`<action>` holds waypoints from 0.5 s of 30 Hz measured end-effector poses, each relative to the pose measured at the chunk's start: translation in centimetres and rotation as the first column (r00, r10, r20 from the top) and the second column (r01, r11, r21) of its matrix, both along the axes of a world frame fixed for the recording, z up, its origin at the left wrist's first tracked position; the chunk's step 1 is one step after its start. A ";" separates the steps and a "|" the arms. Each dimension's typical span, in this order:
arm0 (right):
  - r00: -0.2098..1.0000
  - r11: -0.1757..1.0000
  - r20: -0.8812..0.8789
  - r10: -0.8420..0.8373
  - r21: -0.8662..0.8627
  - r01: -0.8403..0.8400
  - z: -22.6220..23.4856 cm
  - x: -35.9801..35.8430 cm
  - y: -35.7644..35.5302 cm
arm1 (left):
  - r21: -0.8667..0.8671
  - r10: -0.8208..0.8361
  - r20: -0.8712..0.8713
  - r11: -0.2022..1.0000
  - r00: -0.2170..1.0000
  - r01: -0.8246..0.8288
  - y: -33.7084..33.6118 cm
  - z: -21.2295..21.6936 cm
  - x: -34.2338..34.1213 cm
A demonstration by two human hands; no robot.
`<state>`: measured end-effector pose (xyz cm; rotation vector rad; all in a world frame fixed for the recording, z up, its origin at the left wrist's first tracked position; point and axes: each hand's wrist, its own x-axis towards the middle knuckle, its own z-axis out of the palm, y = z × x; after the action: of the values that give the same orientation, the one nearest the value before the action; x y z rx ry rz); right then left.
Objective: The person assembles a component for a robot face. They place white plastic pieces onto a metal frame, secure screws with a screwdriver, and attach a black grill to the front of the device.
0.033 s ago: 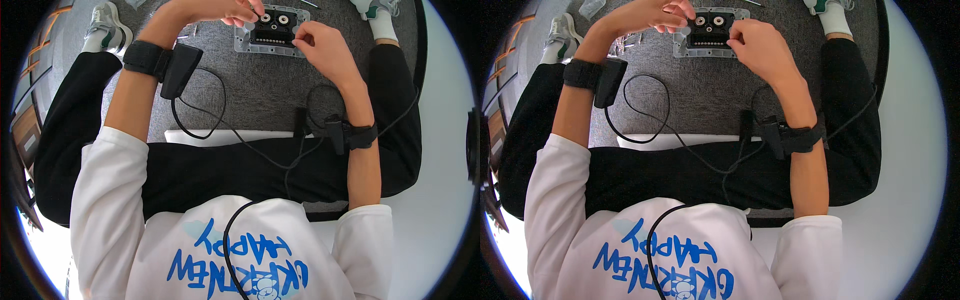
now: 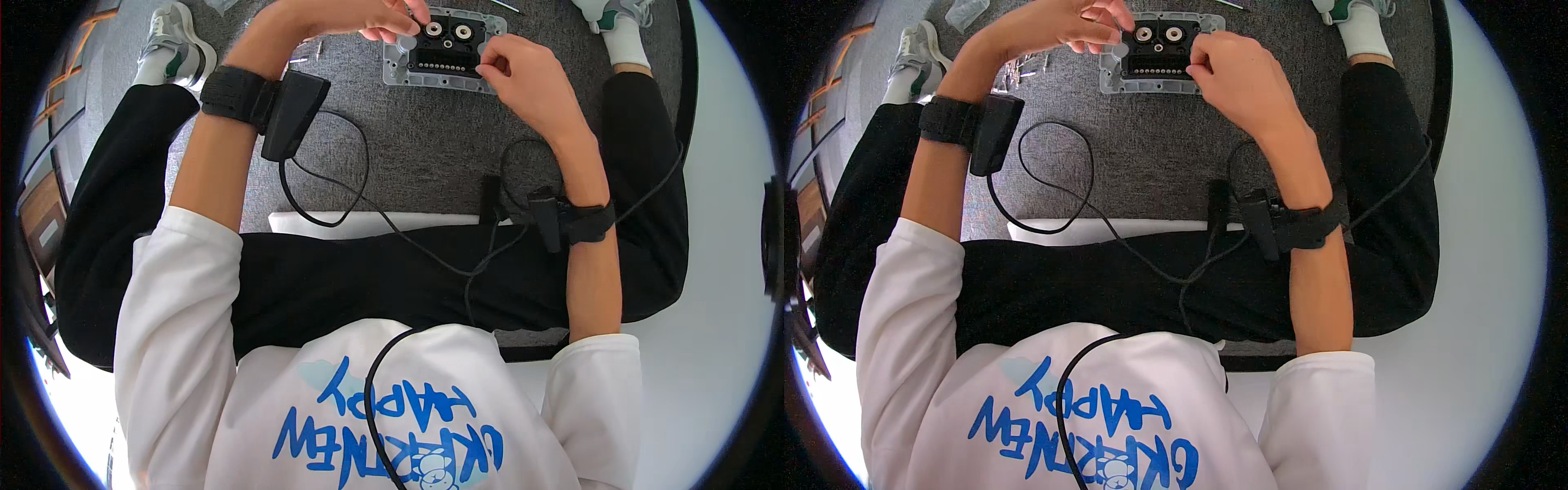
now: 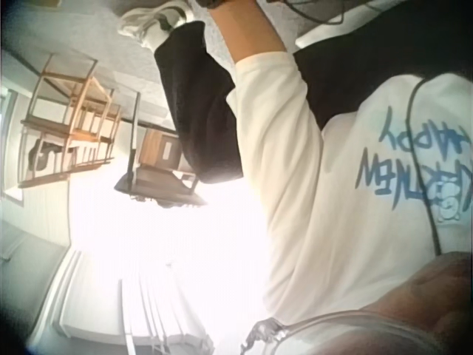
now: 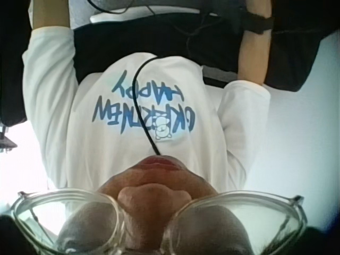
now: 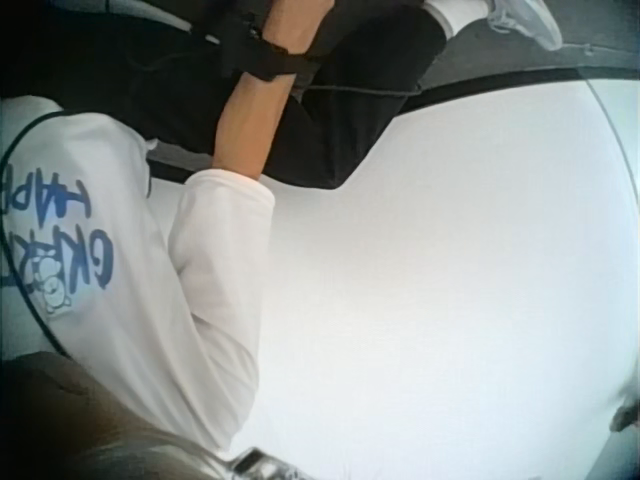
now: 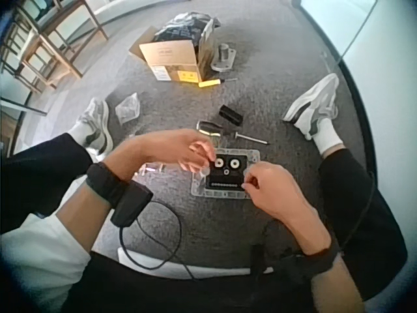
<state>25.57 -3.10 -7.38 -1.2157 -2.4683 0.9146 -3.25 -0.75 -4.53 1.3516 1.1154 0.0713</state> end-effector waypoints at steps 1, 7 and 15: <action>1.000 1.000 0.001 0.002 0.001 -0.002 0.1 -0.3 -0.1 | 0.008 0.014 0.000 1.000 1.000 -0.014 -0.1 -0.2 -0.2; 0.996 0.994 0.084 0.038 0.097 -0.046 0.5 -1.0 -0.3 | -0.014 0.087 -0.026 0.996 0.996 -0.087 0.1 -0.7 -1.5; 0.980 0.976 0.188 0.068 0.193 -0.105 -0.2 -2.2 -0.9 | 0.026 0.117 -0.054 0.993 0.992 -0.116 -0.2 -0.7 -3.5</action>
<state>23.38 -3.96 -7.60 -1.1757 -2.6967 0.5767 -6.78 -0.93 -5.19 1.3144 1.2431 0.1333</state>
